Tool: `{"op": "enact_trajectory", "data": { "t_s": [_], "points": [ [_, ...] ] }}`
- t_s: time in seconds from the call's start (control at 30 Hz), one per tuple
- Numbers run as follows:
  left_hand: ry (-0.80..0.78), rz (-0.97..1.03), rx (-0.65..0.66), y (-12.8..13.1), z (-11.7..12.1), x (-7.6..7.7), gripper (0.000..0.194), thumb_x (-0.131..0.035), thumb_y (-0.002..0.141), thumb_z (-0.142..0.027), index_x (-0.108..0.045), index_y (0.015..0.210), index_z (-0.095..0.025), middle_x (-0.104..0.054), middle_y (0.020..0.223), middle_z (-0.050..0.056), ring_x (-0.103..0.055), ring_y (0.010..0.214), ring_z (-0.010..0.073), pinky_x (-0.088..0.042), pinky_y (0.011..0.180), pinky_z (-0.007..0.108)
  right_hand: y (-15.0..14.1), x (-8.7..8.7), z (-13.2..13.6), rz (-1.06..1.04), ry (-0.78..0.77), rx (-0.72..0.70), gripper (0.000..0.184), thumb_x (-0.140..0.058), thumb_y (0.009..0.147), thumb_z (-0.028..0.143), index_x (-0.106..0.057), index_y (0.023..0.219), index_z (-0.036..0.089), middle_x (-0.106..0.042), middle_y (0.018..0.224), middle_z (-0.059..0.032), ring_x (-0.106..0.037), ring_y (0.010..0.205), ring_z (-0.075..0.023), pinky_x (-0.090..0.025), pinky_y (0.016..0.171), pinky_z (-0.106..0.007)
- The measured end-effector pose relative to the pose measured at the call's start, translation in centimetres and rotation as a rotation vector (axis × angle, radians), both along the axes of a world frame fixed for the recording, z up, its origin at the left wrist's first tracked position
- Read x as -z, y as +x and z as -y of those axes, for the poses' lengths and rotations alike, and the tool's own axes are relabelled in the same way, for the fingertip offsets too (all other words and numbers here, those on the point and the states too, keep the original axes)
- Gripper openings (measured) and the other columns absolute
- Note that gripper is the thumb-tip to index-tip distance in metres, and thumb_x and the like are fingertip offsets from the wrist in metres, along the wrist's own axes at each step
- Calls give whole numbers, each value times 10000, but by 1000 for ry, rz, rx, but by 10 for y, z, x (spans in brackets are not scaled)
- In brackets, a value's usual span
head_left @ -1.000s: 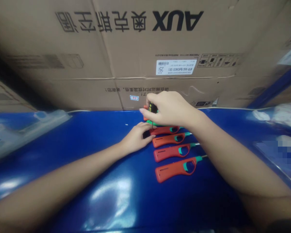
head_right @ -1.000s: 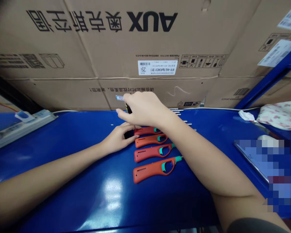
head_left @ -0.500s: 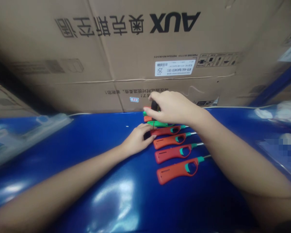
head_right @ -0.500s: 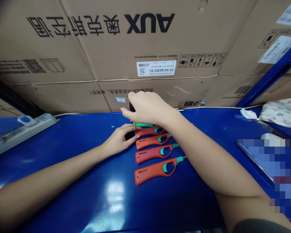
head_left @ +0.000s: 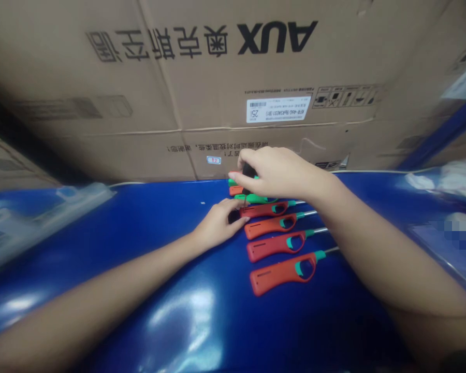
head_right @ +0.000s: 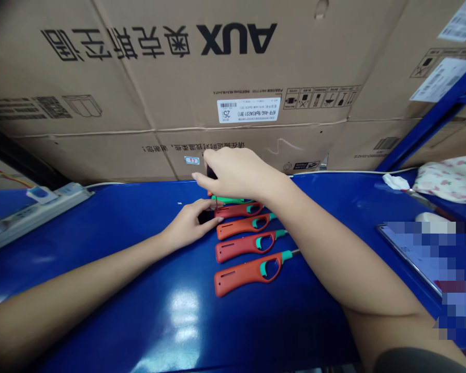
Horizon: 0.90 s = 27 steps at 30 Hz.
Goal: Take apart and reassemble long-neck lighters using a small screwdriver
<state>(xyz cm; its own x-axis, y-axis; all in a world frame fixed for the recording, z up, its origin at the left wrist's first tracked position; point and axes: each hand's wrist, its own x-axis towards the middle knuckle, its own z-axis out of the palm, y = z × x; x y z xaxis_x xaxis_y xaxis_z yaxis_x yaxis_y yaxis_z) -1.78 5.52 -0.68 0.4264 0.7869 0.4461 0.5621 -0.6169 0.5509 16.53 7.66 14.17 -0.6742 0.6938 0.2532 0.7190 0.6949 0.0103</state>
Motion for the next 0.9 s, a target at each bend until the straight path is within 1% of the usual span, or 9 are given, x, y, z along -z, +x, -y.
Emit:
{"op": "enact_trajectory", "data": {
  "t_s": [0.13, 0.17, 0.27, 0.4, 0.5, 0.57, 0.63, 0.77, 0.9],
  "points": [
    [1, -28, -1, 1, 1, -1, 273, -666, 896, -221, -600, 1157, -174, -714, 1072, 92, -666, 999, 239, -552, 904, 411, -1, 1, 0, 3, -47, -21, 330, -412, 958, 344, -545, 1176, 135, -724, 979, -135, -651, 771, -243, -372, 596, -307],
    [5, -38, -5, 1, 1, -1, 281, -670, 893, -219, -593, 1159, -171, -712, 1059, 92, -664, 990, 240, -554, 892, 408, -1, 1, 1, 12, -59, -9, 356, -416, 959, 367, -531, 1190, 121, -721, 969, -145, -650, 762, -248, -374, 591, -311],
    [6, -35, 0, 1, 2, -2, 279, -673, 893, -208, -578, 1151, -167, -708, 1082, 95, -658, 1010, 235, -549, 907, 400, 0, -1, 3, 52, -30, 16, 389, -421, 965, 459, -575, 1091, 125, -712, 926, -154, -652, 764, -265, -374, 598, -321],
    [-8, -36, 4, 1, 2, -2, 229, -658, 906, -222, -567, 1111, -180, -703, 1073, 85, -657, 1016, 231, -545, 914, 398, 1, -3, 4, 41, -36, 9, 307, -436, 943, 352, -578, 1108, 135, -716, 942, -134, -649, 765, -247, -363, 599, -312],
    [-10, -28, 3, 1, 2, -2, 217, -654, 909, -234, -558, 1096, -178, -698, 1068, 89, -657, 1013, 237, -541, 909, 406, 1, -3, 4, 37, -3, 15, 354, -431, 955, 428, -610, 1056, 140, -718, 929, -140, -648, 792, -253, -356, 609, -312],
    [-10, -24, 4, 0, 2, -2, 218, -658, 907, -242, -559, 1090, -176, -698, 1064, 91, -658, 1006, 240, -539, 904, 408, 0, -4, 4, 42, 8, -4, 324, -422, 961, 399, -630, 1011, 156, -723, 936, -129, -645, 807, -244, -349, 620, -309],
    [-17, -35, 2, 0, 2, -3, 208, -661, 907, -253, -566, 1075, -176, -700, 1042, 86, -660, 985, 240, -540, 883, 401, 0, -4, 5, 33, -16, -17, 282, -426, 947, 334, -626, 1041, 160, -727, 969, -121, -638, 796, -230, -341, 615, -305],
    [-1, -50, 0, -1, 1, -4, 171, -669, 904, -254, -579, 1027, -176, -698, 1003, 72, -660, 936, 227, -534, 842, 368, 0, -4, 6, 31, -8, -11, 340, -396, 972, 388, -623, 1046, 146, -726, 994, -143, -634, 774, -235, -330, 599, -306],
    [12, -68, 5, -1, 0, -5, 147, -677, 900, -250, -590, 992, -176, -695, 963, 59, -655, 904, 217, -525, 804, 343, 0, -3, 6, 22, -20, -33, 311, -399, 958, 308, -581, 1138, 132, -723, 1002, -136, -638, 770, -226, -338, 599, -299]
  ]
}}
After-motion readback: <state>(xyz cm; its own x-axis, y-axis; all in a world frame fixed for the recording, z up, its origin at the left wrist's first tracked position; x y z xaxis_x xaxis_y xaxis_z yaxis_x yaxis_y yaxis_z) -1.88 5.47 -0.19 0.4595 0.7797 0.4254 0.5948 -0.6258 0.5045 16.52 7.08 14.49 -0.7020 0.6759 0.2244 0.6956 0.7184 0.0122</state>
